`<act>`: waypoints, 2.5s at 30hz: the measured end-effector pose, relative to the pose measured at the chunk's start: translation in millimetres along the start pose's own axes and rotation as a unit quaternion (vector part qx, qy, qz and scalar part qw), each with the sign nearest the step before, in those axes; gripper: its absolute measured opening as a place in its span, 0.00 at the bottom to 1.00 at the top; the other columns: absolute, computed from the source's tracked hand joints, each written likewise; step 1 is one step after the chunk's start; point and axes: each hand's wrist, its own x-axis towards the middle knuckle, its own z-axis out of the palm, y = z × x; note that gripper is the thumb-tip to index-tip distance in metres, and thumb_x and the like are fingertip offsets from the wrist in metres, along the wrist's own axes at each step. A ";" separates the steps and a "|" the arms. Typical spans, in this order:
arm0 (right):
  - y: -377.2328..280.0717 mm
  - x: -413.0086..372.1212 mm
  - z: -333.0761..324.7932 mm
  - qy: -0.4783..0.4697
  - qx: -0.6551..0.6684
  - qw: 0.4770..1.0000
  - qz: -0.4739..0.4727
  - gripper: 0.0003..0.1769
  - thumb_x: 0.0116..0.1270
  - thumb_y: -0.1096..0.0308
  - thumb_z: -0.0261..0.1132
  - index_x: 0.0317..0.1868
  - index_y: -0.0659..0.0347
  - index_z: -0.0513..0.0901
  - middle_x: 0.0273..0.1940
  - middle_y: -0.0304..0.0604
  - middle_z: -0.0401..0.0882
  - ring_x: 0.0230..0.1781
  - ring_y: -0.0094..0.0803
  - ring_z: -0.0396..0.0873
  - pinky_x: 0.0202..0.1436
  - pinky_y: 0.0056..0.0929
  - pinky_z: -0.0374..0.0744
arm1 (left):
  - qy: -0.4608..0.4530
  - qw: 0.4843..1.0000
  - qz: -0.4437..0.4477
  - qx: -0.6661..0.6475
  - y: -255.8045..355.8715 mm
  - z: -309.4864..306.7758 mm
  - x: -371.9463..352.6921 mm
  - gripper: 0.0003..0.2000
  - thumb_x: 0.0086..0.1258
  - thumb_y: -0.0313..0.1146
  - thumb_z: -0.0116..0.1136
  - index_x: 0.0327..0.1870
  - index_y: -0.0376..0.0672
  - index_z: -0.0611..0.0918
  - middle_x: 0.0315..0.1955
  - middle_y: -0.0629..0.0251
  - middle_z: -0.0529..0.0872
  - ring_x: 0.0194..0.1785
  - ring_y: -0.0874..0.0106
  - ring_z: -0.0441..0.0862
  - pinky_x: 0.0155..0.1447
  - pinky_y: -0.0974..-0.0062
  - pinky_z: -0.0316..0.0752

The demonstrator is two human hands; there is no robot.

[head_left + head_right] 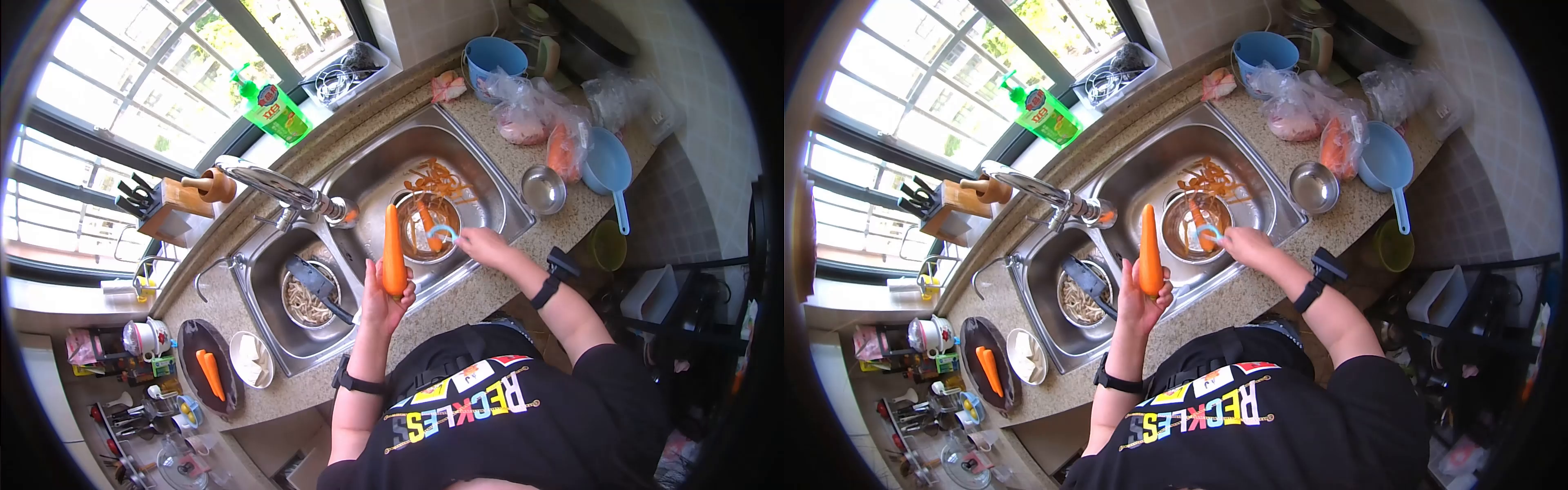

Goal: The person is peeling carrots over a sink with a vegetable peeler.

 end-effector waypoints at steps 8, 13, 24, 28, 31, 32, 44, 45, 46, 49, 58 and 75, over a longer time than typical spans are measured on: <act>-65.7 -60.7 6.5 0.243 0.077 0.918 -0.304 0.12 0.66 0.59 0.59 0.46 0.56 0.76 0.30 0.49 0.78 0.26 0.47 0.80 0.28 0.40 0.78 | 0.062 0.996 -0.059 -0.038 -10.3 -12.3 17.7 0.25 0.74 0.55 0.35 0.57 0.44 0.69 0.25 0.60 0.74 0.18 0.76 0.65 0.19 0.83 0.59; -55.1 -16.9 0.0 0.188 -0.047 0.960 -0.200 0.14 0.66 0.54 0.58 0.43 0.54 0.79 0.29 0.42 0.79 0.26 0.42 0.81 0.27 0.37 0.79 | 0.003 0.998 -0.065 0.019 -8.2 -19.2 12.0 0.22 0.76 0.51 0.32 0.51 0.42 0.70 0.23 0.60 0.73 0.16 0.74 0.63 0.18 0.82 0.56; -28.9 -19.5 0.1 0.148 0.073 0.985 -0.058 0.16 0.68 0.54 0.54 0.40 0.59 0.76 0.32 0.51 0.80 0.31 0.51 0.80 0.37 0.47 0.77 | 0.020 0.998 -0.045 -0.031 -0.4 -11.9 8.6 0.27 0.74 0.59 0.33 0.52 0.41 0.71 0.28 0.63 0.74 0.21 0.75 0.66 0.21 0.82 0.60; -65.9 -56.5 0.5 0.245 0.095 0.923 -0.282 0.12 0.68 0.56 0.56 0.38 0.56 0.75 0.29 0.47 0.78 0.27 0.46 0.80 0.29 0.40 0.78 | 0.071 0.997 -0.016 0.010 -7.2 -8.4 17.1 0.23 0.75 0.55 0.34 0.45 0.41 0.71 0.27 0.62 0.74 0.22 0.71 0.70 0.21 0.80 0.62; -71.6 -57.4 3.4 0.236 -0.015 0.898 -0.370 0.10 0.66 0.57 0.58 0.39 0.54 0.75 0.24 0.44 0.75 0.25 0.40 0.80 0.27 0.35 0.78 | 0.101 0.995 -0.019 0.016 -9.8 -14.6 18.6 0.20 0.76 0.52 0.34 0.42 0.42 0.70 0.26 0.60 0.75 0.21 0.70 0.70 0.20 0.79 0.63; -71.5 -50.0 -2.7 0.218 -0.067 0.909 -0.348 0.10 0.67 0.57 0.57 0.37 0.54 0.74 0.22 0.42 0.72 0.24 0.37 0.80 0.24 0.34 0.78 | 0.084 0.995 -0.042 0.022 -9.6 -17.0 17.0 0.17 0.76 0.50 0.34 0.44 0.44 0.69 0.26 0.59 0.75 0.19 0.70 0.69 0.19 0.78 0.62; -36.1 -19.7 -7.3 0.120 0.038 0.990 -0.061 0.15 0.68 0.54 0.54 0.39 0.58 0.77 0.33 0.50 0.81 0.32 0.50 0.81 0.36 0.44 0.78 | 0.052 0.997 0.011 0.059 -6.3 -11.7 9.8 0.15 0.77 0.49 0.31 0.49 0.50 0.66 0.28 0.60 0.74 0.21 0.70 0.69 0.22 0.78 0.62; -47.5 -29.3 -9.8 0.184 0.100 0.973 -0.095 0.15 0.68 0.54 0.54 0.38 0.57 0.76 0.32 0.49 0.81 0.30 0.49 0.81 0.35 0.43 0.78 | 0.052 0.997 0.009 0.058 -7.7 -13.4 11.9 0.15 0.77 0.49 0.31 0.49 0.50 0.66 0.28 0.60 0.74 0.21 0.70 0.69 0.22 0.78 0.62; -57.3 -40.3 -10.0 0.184 0.100 0.973 -0.094 0.15 0.68 0.54 0.54 0.38 0.57 0.76 0.32 0.49 0.81 0.30 0.49 0.81 0.35 0.43 0.78 | 0.059 0.996 0.006 0.065 -9.8 -15.5 14.2 0.15 0.77 0.49 0.31 0.50 0.50 0.66 0.28 0.60 0.74 0.21 0.70 0.69 0.22 0.78 0.62; -72.1 -55.1 -8.7 0.212 0.070 0.933 -0.282 0.14 0.68 0.54 0.55 0.35 0.57 0.75 0.27 0.46 0.79 0.28 0.45 0.81 0.30 0.39 0.78 | 0.090 0.993 0.003 0.075 -16.0 -12.1 16.2 0.15 0.77 0.49 0.32 0.50 0.49 0.66 0.27 0.60 0.74 0.21 0.70 0.69 0.22 0.78 0.62; -12.6 19.2 -29.4 -0.056 -0.121 0.989 -0.063 0.15 0.68 0.55 0.54 0.39 0.57 0.80 0.31 0.49 0.82 0.33 0.48 0.80 0.36 0.42 0.77 | -0.013 0.987 0.046 0.153 -9.1 -18.4 -4.5 0.19 0.77 0.51 0.33 0.53 0.44 0.66 0.28 0.61 0.74 0.21 0.73 0.68 0.22 0.80 0.62; -64.1 -26.1 -54.8 0.074 0.152 0.974 -0.150 0.16 0.67 0.51 0.54 0.40 0.54 0.79 0.32 0.52 0.81 0.36 0.51 0.80 0.40 0.48 0.76 | 0.050 0.929 0.103 0.353 -16.4 -51.9 4.3 0.21 0.71 0.44 0.51 0.57 0.38 0.71 0.32 0.69 0.73 0.26 0.78 0.68 0.28 0.82 0.63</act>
